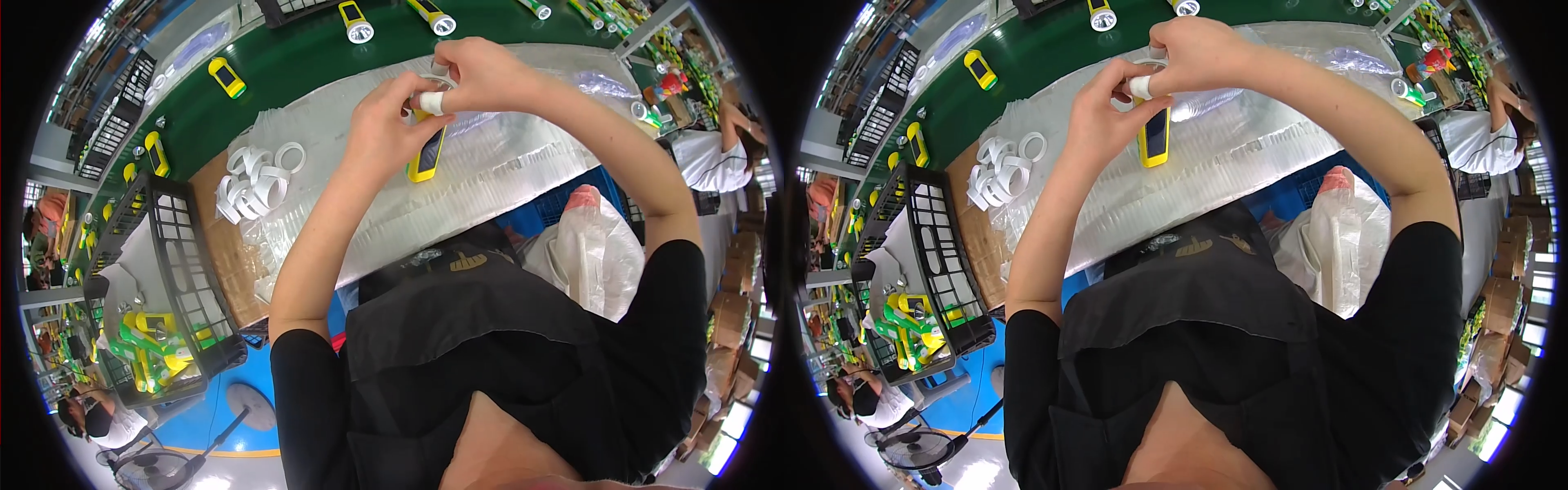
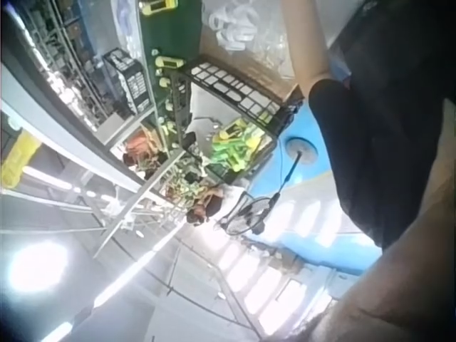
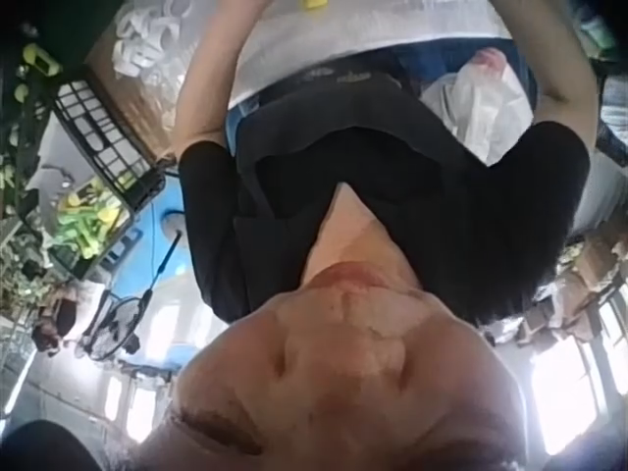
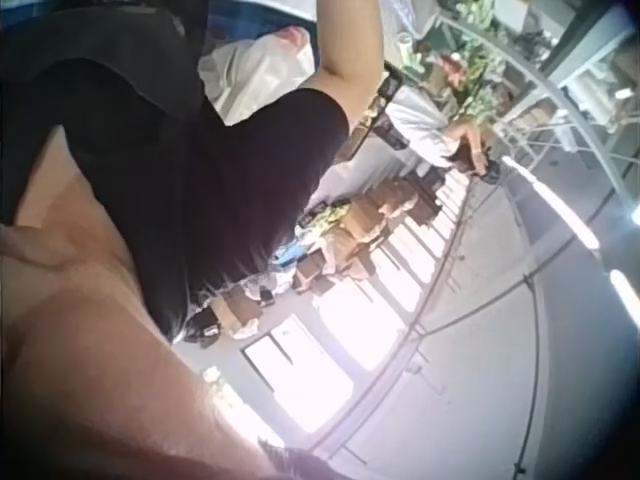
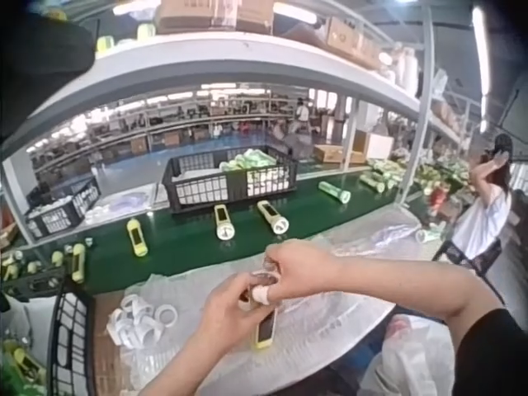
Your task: Assembling the front lens and reflector components into flashlight bodies on a factory production line.
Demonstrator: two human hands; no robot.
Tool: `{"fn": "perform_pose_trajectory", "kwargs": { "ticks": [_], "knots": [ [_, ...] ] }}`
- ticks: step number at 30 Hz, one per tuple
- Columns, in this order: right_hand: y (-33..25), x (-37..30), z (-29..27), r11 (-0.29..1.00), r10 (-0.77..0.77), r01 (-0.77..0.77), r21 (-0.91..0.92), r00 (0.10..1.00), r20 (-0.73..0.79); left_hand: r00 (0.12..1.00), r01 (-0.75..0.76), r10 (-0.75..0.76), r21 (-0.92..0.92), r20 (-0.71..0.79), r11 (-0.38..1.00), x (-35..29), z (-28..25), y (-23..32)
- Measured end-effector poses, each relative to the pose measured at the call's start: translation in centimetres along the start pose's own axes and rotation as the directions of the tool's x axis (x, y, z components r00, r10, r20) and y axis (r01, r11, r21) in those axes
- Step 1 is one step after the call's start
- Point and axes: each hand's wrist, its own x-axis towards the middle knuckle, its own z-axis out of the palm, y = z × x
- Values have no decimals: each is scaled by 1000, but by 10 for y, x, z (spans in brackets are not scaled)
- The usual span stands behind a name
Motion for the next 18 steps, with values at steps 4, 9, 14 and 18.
{"fn": "perform_pose_trajectory", "kwargs": {
  "ticks": [4, 9, 14, 18],
  "knots": [
    [12, -20, 55, 886, 112, -16, 463, 977, -182, 998, 45, -47, -44, -39, 998, -11, -6, -12],
    [-49, -47, 176, 498, 390, 35, 867, 883, -260, 983, 165, -184, -332, -25, 929, -12, -8, 5],
    [-44, -59, 131, -159, -504, -406, 900, 817, 279, 994, 111, -76, -732, 82, 672, -19, -28, 41],
    [-29, -19, 66, 292, -652, 407, 866, 747, -131, 901, -414, 433, -370, -33, 832, -8, -46, 80]
  ]
}}
